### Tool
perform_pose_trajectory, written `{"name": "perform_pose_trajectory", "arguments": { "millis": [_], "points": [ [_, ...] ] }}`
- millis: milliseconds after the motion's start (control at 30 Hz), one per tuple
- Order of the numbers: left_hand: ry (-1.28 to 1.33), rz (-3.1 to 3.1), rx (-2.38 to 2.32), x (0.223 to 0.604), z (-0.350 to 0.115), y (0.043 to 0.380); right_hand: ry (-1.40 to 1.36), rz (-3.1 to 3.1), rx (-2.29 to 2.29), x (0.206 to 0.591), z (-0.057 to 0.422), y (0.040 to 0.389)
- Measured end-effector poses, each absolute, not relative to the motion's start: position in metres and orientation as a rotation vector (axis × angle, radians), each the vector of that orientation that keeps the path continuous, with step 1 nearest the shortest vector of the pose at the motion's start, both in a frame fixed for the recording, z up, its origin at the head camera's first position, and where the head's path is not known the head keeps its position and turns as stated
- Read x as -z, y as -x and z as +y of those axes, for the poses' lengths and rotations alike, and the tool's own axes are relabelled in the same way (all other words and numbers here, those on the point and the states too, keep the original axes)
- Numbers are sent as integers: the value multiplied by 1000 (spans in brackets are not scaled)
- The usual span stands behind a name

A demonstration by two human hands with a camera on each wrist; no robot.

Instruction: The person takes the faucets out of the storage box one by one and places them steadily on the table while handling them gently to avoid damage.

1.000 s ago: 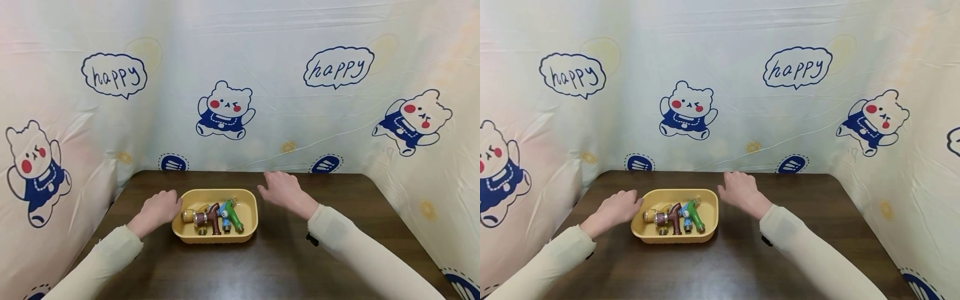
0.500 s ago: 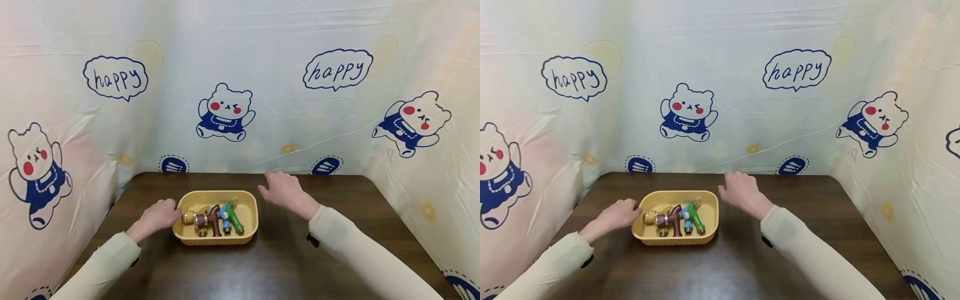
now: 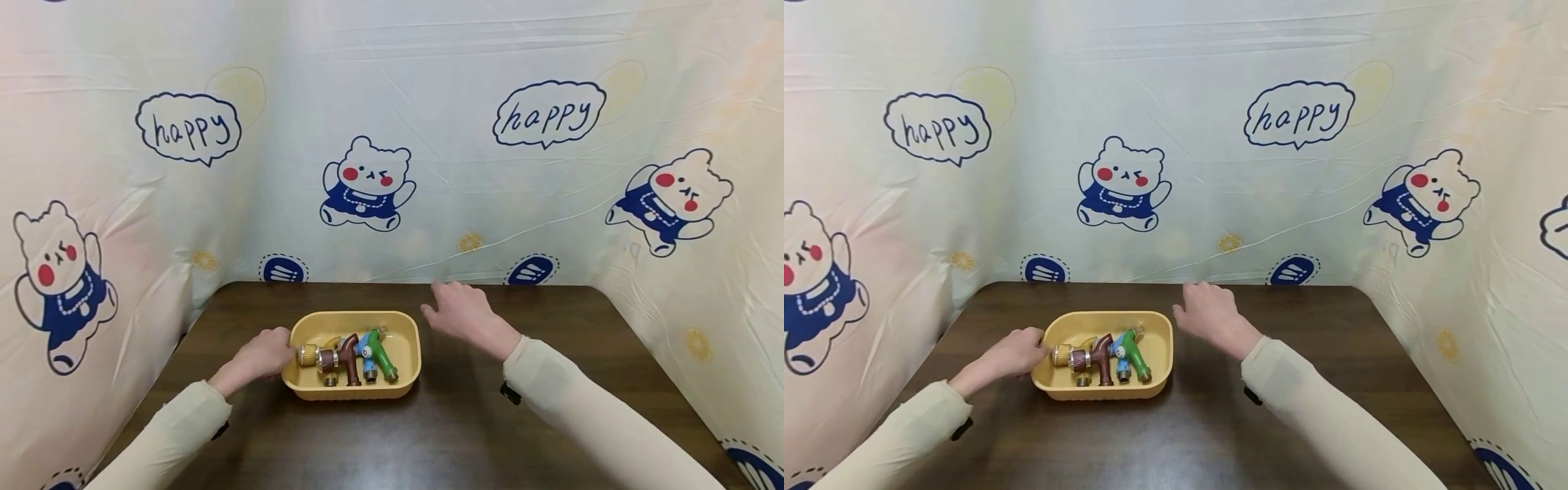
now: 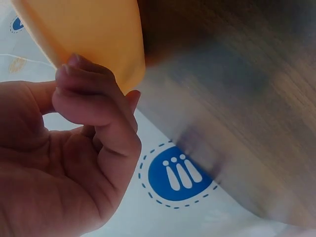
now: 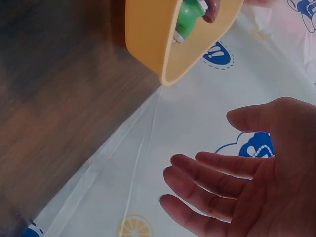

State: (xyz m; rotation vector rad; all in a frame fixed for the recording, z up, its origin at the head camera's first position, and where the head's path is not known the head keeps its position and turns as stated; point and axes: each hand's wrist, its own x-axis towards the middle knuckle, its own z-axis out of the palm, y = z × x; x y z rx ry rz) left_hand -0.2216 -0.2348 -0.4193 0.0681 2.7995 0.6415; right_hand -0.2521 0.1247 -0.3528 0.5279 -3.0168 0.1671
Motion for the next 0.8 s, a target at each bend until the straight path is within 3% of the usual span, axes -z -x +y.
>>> {"name": "perform_pose_trajectory", "arguments": {
  "millis": [800],
  "points": [
    [-53, 2729, -801, 422, -227, 226, -565, -3039, -226, 362, 121, 252]
  ]
}}
